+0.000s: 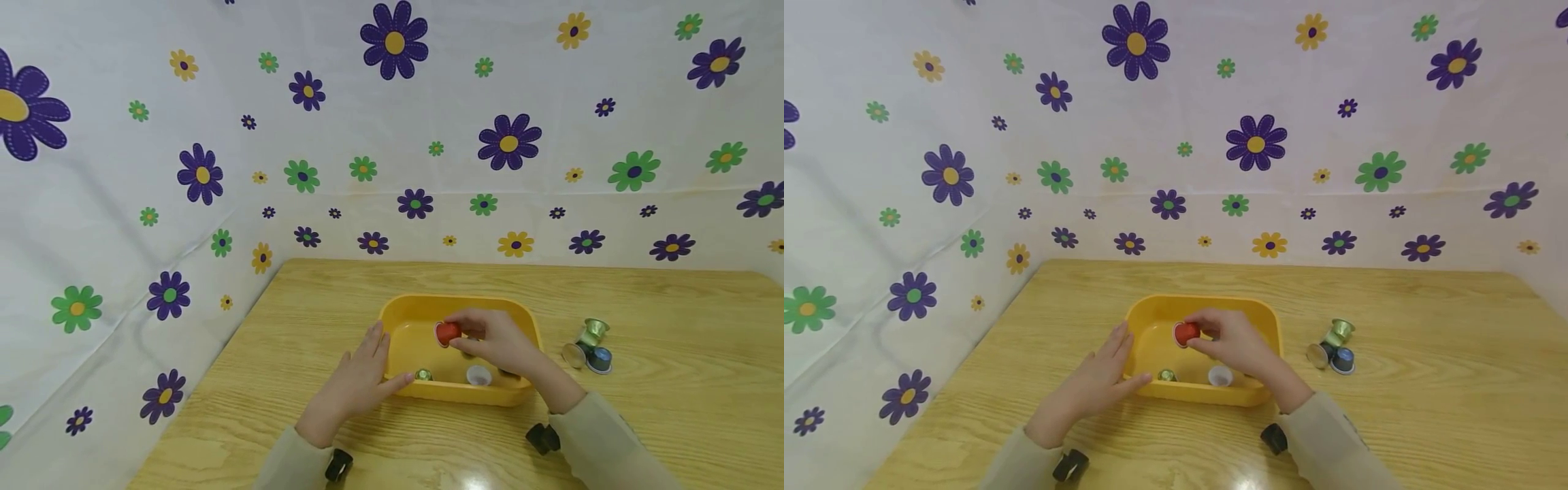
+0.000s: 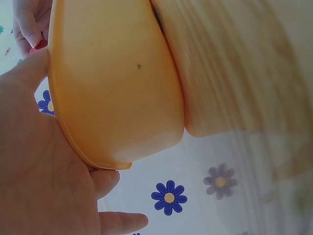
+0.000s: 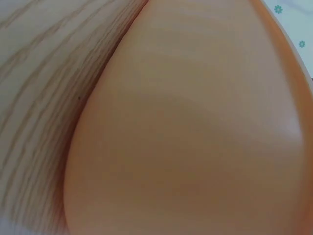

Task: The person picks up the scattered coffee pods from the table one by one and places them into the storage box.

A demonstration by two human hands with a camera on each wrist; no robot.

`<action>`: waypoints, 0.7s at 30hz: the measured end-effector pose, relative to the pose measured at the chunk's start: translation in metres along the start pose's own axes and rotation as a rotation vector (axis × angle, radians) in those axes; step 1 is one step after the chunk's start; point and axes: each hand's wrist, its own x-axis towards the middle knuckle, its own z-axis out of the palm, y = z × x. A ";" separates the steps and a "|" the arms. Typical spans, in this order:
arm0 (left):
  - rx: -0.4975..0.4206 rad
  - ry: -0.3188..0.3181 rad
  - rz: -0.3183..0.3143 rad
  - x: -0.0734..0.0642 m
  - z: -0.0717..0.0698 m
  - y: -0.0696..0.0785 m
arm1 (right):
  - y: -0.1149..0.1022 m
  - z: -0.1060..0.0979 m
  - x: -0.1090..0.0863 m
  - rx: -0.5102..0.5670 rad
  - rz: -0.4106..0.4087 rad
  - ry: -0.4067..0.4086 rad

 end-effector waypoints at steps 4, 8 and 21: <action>0.000 0.003 0.004 0.000 0.000 -0.001 | 0.000 0.001 0.000 -0.009 0.005 -0.006; 0.001 0.001 0.001 0.000 0.001 -0.001 | 0.002 0.001 0.000 -0.019 0.002 -0.003; -0.006 0.001 -0.002 0.001 0.001 0.001 | 0.005 0.001 0.000 -0.021 -0.013 0.024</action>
